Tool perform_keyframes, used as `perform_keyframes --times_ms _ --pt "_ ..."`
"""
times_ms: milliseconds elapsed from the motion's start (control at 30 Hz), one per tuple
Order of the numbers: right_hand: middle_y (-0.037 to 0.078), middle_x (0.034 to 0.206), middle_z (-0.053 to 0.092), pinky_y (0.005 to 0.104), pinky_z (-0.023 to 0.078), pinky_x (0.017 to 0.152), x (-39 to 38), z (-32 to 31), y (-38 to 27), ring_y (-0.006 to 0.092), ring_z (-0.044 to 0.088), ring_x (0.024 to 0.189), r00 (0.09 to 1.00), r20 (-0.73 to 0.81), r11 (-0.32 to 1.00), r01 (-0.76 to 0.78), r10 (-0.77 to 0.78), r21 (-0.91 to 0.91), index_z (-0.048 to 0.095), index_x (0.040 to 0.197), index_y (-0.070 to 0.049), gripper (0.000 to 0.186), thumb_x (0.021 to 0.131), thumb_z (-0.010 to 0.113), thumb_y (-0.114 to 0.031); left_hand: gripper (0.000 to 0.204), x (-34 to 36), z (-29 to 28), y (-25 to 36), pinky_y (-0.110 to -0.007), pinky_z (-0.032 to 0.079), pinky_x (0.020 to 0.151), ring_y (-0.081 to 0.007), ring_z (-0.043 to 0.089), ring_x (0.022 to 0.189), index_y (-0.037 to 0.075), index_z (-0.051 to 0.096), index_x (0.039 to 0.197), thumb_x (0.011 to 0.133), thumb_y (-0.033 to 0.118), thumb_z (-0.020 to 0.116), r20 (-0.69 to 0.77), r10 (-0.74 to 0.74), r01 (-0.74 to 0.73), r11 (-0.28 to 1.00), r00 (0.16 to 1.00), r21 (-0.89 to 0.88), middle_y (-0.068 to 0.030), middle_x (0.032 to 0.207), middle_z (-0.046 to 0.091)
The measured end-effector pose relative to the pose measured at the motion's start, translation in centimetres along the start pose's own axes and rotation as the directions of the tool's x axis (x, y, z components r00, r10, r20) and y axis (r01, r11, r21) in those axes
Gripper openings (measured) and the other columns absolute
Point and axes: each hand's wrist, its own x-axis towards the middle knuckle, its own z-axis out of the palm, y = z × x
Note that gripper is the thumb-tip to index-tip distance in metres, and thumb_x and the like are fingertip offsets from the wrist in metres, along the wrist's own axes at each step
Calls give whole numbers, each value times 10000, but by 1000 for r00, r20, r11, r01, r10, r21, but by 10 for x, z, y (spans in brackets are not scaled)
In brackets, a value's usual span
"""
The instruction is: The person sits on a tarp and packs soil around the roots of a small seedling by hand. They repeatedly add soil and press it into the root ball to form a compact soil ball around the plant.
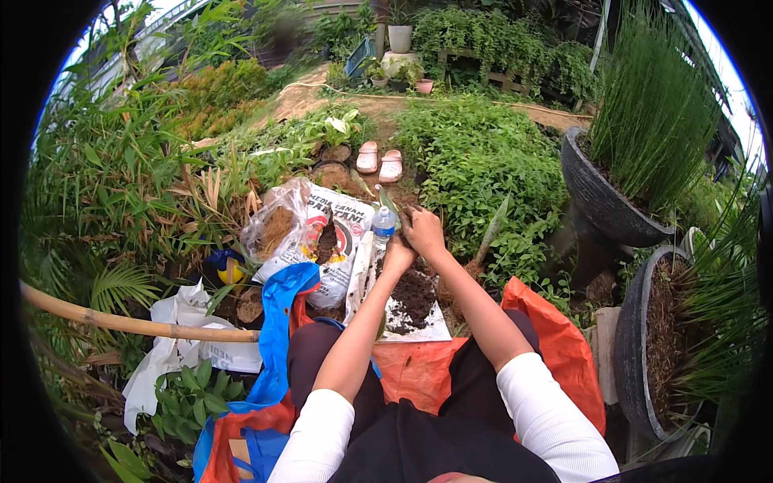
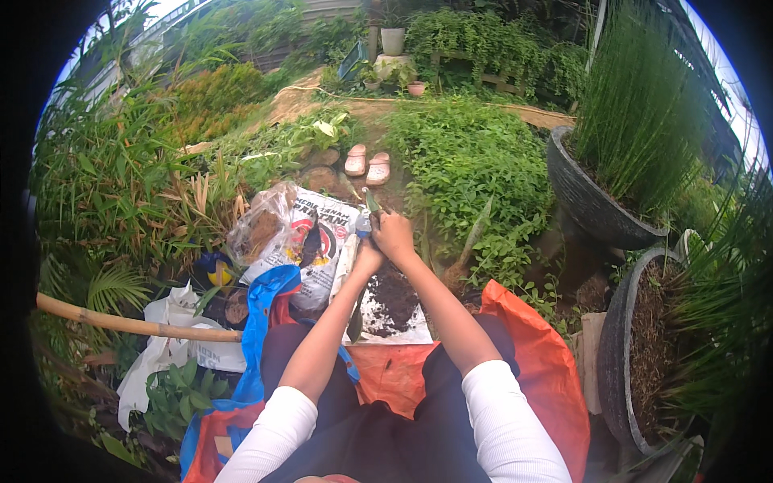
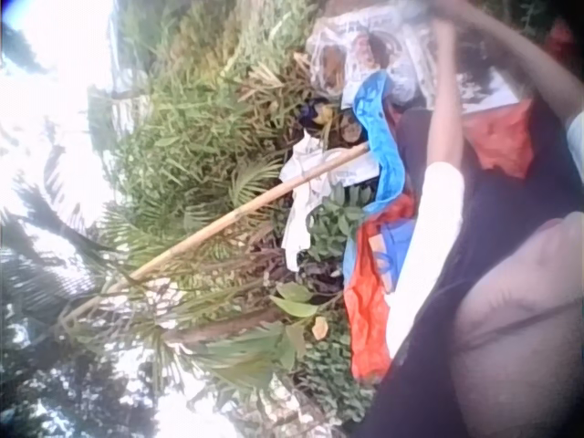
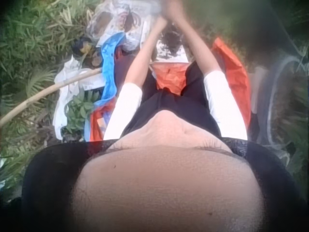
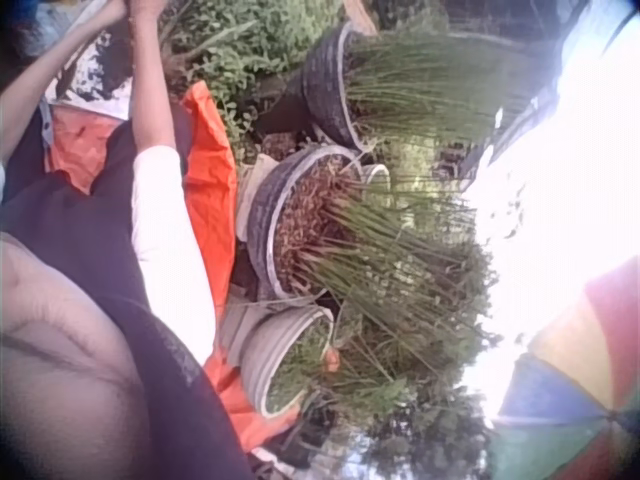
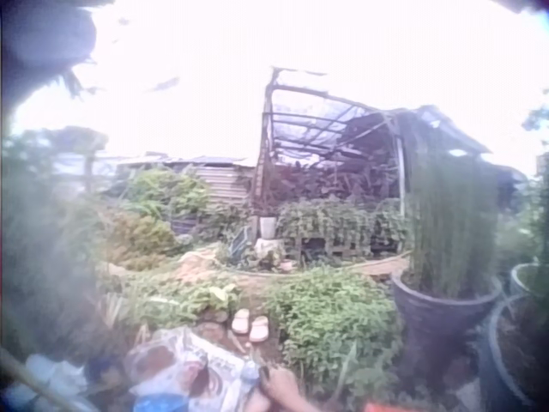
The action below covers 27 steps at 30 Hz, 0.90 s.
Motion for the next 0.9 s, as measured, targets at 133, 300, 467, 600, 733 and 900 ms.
perform_keyframes --times_ms 133,300,467,600,733,900 --pt "203 777 591 401 456 660 0 2 -22 350 567 719 999 38 997 24 -27 68 609 851 0 229 794 502 -194 465 8 -13 -26 -418 420 774 -397 521 915 -42 480 1014 671 245 609 -30 77 -77 997 997 4 -278 954 542" --pt "162 820 625 335 468 680 6 7 -43 270 608 721 961 276 969 -53 -15 239 610 944 -17 247 805 521 -201 629 26 -27 -82 -385 420 823 -351 525 974 -33 426 1098 624 297 674 5 78 -78 997 997 -10 -238 1032 541" --pt "56 855 647 265 457 720 18 10 2 117 585 755 944 329 536 -262 -32 803 644 928 -29 232 799 562 -205 795 19 -22 -61 -366 416 856 -311 516 1013 -25 315 1198 581 263 726 27 88 -87 995 996 -46 -203 1092 522" --pt "106 739 644 262 455 625 8 5 17 128 601 651 967 230 899 -198 113 391 655 876 -37 280 742 619 -280 507 -3 -12 3 -319 444 791 -207 564 919 -4 484 1051 632 190 694 180 195 -137 946 964 -292 -124 982 585" --pt "110 796 643 293 468 651 3 5 -20 208 622 708 984 176 950 -50 -5 309 652 894 -66 233 768 571 -244 348 -4 -27 -14 -305 449 776 -180 573 874 8 526 981 681 129 653 19 189 -176 942 982 -284 -98 967 595" --pt "120 775 629 334 473 665 8 11 -30 283 601 733 978 160 892 47 -133 450 647 922 -112 231 736 518 -159 490 13 -27 -39 -334 435 829 -191 546 948 23 439 1105 681 138 658 52 164 -94 770 985 -631 -97 1064 550"
